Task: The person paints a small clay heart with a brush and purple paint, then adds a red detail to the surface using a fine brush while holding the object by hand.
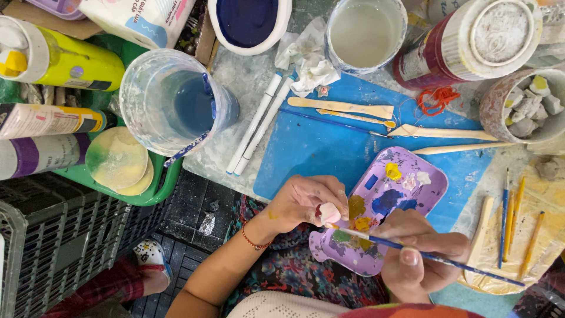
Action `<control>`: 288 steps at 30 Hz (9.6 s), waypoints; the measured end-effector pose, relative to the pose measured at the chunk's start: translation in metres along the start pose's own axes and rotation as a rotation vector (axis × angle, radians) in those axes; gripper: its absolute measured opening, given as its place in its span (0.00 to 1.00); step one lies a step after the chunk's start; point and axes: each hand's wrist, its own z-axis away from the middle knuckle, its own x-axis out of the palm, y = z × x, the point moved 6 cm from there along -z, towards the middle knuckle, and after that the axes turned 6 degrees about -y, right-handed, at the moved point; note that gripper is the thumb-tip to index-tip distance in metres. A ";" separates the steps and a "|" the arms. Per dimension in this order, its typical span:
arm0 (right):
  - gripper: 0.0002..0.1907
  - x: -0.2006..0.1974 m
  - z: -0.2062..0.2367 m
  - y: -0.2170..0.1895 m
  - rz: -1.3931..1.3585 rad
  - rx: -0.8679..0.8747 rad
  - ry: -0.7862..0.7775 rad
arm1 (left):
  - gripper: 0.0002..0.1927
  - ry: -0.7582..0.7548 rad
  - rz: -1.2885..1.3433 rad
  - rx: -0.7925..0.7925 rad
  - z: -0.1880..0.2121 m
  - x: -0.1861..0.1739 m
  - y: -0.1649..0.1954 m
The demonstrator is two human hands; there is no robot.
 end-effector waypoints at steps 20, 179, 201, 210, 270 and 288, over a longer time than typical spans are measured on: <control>0.20 -0.022 0.016 -0.002 0.165 -0.108 0.225 | 0.20 0.031 -0.173 0.054 0.014 0.027 0.018; 0.11 0.052 -0.178 -0.053 -0.182 0.278 -0.519 | 0.24 0.264 0.203 0.375 -0.004 -0.006 0.019; 0.09 0.313 -0.171 -0.123 0.676 -0.405 -1.033 | 0.21 0.248 0.224 0.353 -0.011 -0.025 0.010; 0.05 0.328 -0.179 -0.099 0.733 -0.487 -1.035 | 0.19 0.201 0.247 0.421 -0.006 -0.014 0.029; 0.09 0.352 -0.156 -0.067 1.043 -0.673 -1.373 | 0.18 0.203 0.246 0.373 -0.004 -0.013 0.024; 0.05 0.343 -0.154 -0.070 1.100 -0.714 -1.262 | 0.14 0.228 0.245 0.375 -0.003 -0.013 0.017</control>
